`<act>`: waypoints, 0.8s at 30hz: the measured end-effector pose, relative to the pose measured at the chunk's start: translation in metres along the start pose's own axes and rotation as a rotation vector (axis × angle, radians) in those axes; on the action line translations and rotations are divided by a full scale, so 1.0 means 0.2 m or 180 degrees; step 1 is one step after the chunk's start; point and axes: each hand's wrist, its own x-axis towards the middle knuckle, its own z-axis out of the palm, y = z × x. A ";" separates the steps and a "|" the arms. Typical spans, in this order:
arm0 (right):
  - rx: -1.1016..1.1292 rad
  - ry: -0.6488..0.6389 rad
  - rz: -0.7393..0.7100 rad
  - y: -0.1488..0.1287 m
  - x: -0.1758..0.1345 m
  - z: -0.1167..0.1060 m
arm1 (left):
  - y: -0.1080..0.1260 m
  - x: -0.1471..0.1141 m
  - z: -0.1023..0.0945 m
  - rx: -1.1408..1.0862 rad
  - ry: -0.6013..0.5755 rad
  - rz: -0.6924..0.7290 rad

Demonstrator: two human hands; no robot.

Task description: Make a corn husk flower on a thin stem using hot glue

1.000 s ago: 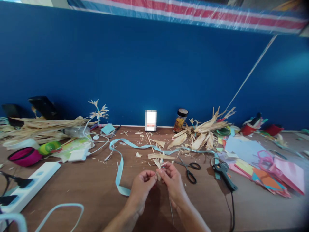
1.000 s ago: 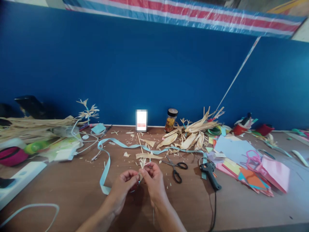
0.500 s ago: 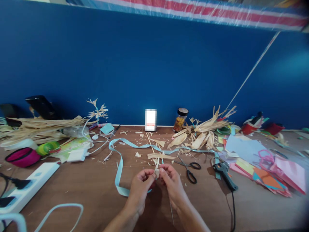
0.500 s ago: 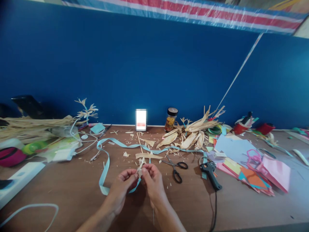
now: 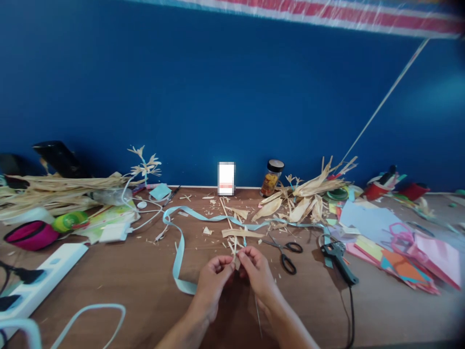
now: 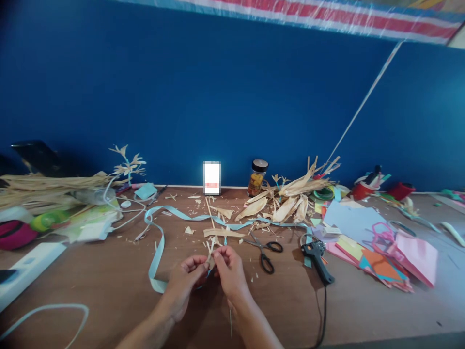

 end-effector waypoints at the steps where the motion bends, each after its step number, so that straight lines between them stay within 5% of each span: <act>1: -0.0012 0.0021 0.0009 0.00 0.00 0.00 | 0.00 0.00 0.00 -0.0010 -0.0012 -0.0003; 13: 0.0295 0.0260 0.0384 0.01 0.01 0.00 | -0.02 -0.01 -0.02 0.0344 -0.0148 -0.0089; 24: 0.0117 0.0308 0.0013 0.05 0.03 -0.04 | 0.01 0.04 -0.08 0.0524 -0.0258 0.0325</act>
